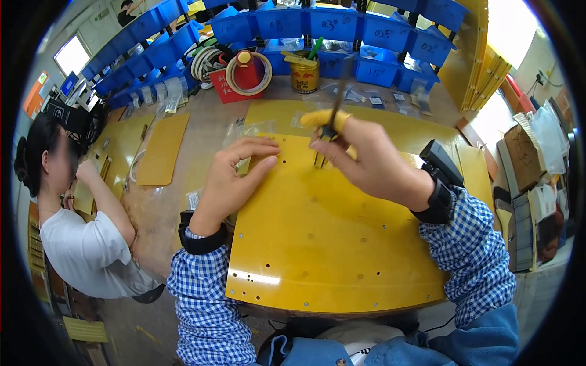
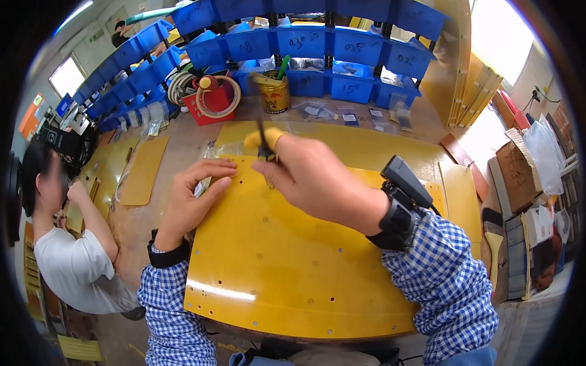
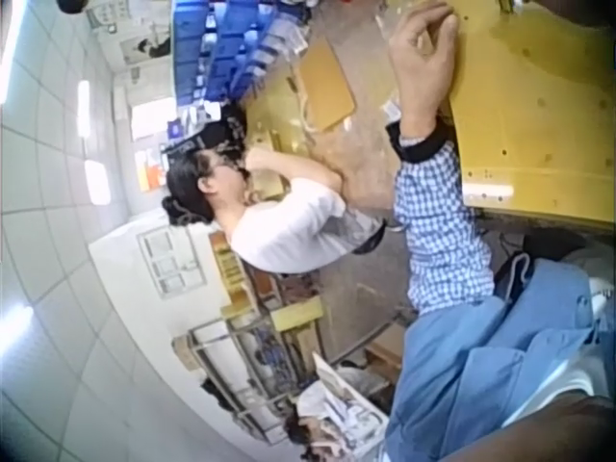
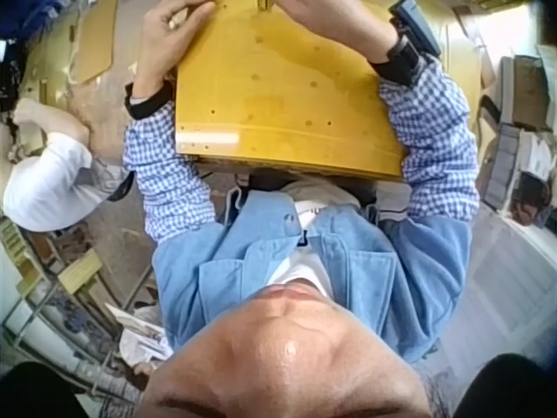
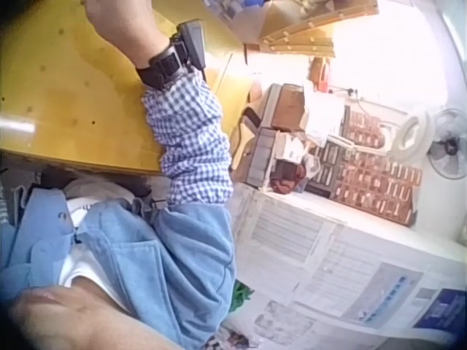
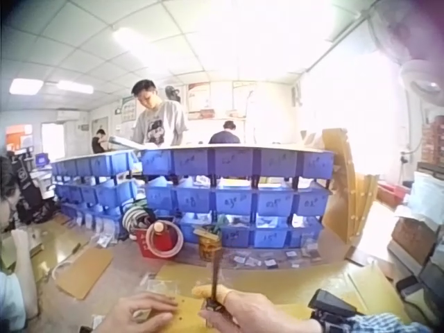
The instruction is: The person uses a screwdriver to press into holes on a yellow board, turns the board over, and then removes a metal component from a small plastic bag to press it into the board by hand.
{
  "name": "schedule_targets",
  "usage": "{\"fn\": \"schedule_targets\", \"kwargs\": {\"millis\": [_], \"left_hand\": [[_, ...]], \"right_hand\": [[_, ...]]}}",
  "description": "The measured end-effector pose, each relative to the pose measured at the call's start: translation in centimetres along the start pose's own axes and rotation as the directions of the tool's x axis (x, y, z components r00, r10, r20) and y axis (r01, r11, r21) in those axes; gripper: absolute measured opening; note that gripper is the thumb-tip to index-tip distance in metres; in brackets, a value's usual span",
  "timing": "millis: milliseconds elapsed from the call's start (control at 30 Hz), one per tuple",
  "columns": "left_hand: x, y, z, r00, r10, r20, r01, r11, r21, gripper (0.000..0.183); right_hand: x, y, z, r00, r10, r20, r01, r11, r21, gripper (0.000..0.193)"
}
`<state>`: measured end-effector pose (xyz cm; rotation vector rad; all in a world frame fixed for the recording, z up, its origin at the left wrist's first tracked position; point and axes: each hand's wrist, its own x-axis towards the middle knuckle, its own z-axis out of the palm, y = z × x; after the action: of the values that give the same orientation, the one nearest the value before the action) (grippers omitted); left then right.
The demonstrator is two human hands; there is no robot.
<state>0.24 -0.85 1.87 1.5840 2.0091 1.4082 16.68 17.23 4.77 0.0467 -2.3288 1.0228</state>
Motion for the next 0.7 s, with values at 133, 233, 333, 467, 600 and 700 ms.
{"fn": "schedule_targets", "kwargs": {"millis": [133,233,333,467,600,700], "left_hand": [[-0.1,-0.4,0.1,1.000,0.008,-0.003,-0.008,1.000,-0.015,0.017],[0.1,0.0,0.2,1.000,-0.015,0.003,0.015,1.000,-0.008,0.017],[0.0,0.0,0.2,1.000,-0.004,-0.014,0.004,1.000,-0.028,0.019],[-0.1,-0.2,0.0,1.000,-0.018,-0.017,0.018,1.000,-0.004,0.019],[0.2,-0.2,0.2,1.000,-0.004,-0.007,0.004,1.000,-0.028,0.019],[0.0,-0.1,0.1,1.000,-0.017,-0.013,0.017,1.000,-0.022,0.019]], "right_hand": [[0.2,-0.2,-0.5,1.000,0.010,-0.005,-0.010,1.000,-0.002,0.028],[0.2,-0.4,-0.6,0.997,0.061,-0.045,-0.060,0.998,0.031,0.028],[0.1,0.5,0.3,0.999,-0.022,0.037,0.025,0.996,-0.080,0.026],[0.2,-0.2,-0.4,1.000,0.018,-0.011,-0.018,1.000,-0.015,0.024],[0.0,0.2,0.1,1.000,-0.027,0.002,0.027,0.999,-0.041,0.025],[0.1,-0.4,-0.4,1.000,-0.006,0.022,0.006,1.000,0.005,0.026]]}}
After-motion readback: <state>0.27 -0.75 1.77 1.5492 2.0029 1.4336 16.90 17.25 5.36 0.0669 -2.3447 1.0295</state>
